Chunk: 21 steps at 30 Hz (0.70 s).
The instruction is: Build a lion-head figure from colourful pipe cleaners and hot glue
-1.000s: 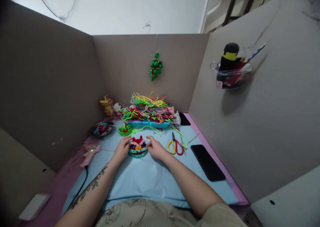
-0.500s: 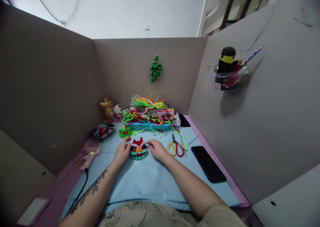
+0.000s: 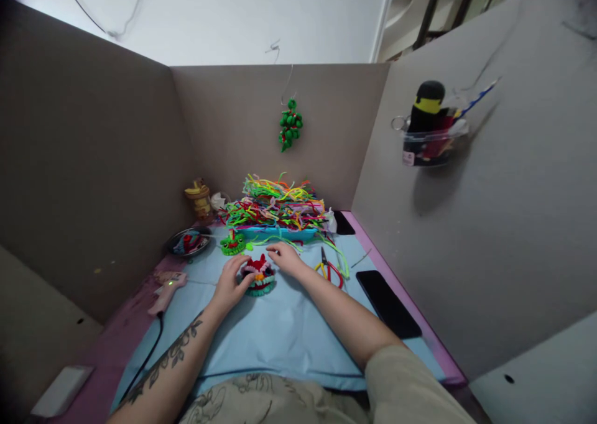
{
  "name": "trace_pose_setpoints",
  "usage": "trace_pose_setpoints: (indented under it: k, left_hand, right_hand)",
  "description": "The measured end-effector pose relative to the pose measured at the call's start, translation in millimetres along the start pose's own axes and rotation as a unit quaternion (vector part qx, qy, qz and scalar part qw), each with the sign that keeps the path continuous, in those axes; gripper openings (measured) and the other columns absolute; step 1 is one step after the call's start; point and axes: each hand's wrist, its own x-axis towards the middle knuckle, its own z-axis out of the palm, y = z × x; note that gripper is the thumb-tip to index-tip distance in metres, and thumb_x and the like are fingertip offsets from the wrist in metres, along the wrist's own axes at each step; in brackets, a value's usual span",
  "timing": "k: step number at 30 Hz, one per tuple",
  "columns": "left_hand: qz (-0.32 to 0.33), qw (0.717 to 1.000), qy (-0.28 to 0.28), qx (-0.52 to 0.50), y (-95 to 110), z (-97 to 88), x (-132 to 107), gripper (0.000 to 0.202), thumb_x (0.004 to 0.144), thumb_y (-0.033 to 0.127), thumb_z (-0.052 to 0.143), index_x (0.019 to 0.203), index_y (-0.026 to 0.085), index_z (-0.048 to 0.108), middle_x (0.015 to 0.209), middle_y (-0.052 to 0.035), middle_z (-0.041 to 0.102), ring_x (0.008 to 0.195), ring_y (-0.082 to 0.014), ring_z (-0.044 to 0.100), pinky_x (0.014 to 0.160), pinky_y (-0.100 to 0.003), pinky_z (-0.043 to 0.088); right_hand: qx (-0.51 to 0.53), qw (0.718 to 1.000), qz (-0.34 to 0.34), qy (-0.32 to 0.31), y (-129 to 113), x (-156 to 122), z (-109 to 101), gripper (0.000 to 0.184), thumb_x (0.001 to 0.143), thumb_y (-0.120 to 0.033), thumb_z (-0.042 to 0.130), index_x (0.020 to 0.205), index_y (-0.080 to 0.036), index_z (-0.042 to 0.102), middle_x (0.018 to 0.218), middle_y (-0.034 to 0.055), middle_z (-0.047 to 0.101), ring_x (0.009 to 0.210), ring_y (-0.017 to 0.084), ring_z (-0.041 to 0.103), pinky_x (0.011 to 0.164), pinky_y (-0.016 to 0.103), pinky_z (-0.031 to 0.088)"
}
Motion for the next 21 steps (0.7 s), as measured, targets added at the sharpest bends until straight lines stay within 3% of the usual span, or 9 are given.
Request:
trace_pose_setpoints:
  k: [4,10,14,21]
  left_hand:
    - [0.062,0.997,-0.037,0.026,9,-2.4,0,0.02,0.08,0.025,0.056,0.099,0.024,0.064,0.109,-0.0062,0.06,0.111,-0.0228,0.048,0.1,-0.043,0.036]
    - [0.083,0.993,-0.074,0.034,18,-2.1,2,0.025,0.084,0.028,0.051,0.105,0.024,0.064,0.106,-0.0078,0.061,0.102,-0.0221,0.052,0.095,-0.044,0.038]
    - [0.085,0.991,-0.091,0.052,22,-3.1,3,0.032,0.085,0.03,0.049,0.115,0.026,0.06,0.107,-0.0074,0.06,0.102,-0.0224,0.051,0.094,-0.043,0.039]
    - [0.096,0.986,-0.102,0.087,19,-0.2,2,0.033,0.087,0.033,0.046,0.115,0.027,0.061,0.103,-0.0088,0.059,0.101,-0.0238,0.05,0.091,-0.044,0.04]
  right_hand:
    - [0.039,0.995,-0.023,-0.091,-2,24,9,0.023,0.078,-0.018,0.053,0.092,-0.018,0.07,0.093,0.0057,0.069,0.091,0.019,0.061,0.082,0.031,0.045]
    - [0.086,0.982,-0.012,-0.167,-1,28,9,0.019,0.077,-0.02,0.053,0.081,-0.013,0.07,0.075,0.0032,0.067,0.068,0.014,0.059,0.065,0.023,0.043]
    - [0.066,0.982,-0.038,-0.173,-6,23,2,0.017,0.075,-0.015,0.051,0.073,-0.014,0.067,0.067,0.0002,0.062,0.062,0.011,0.053,0.058,0.02,0.038]
    - [-0.042,0.987,-0.089,-0.128,-10,23,-5,0.016,0.074,-0.011,0.053,0.067,-0.016,0.066,0.071,0.0008,0.06,0.073,0.014,0.053,0.068,0.023,0.037]
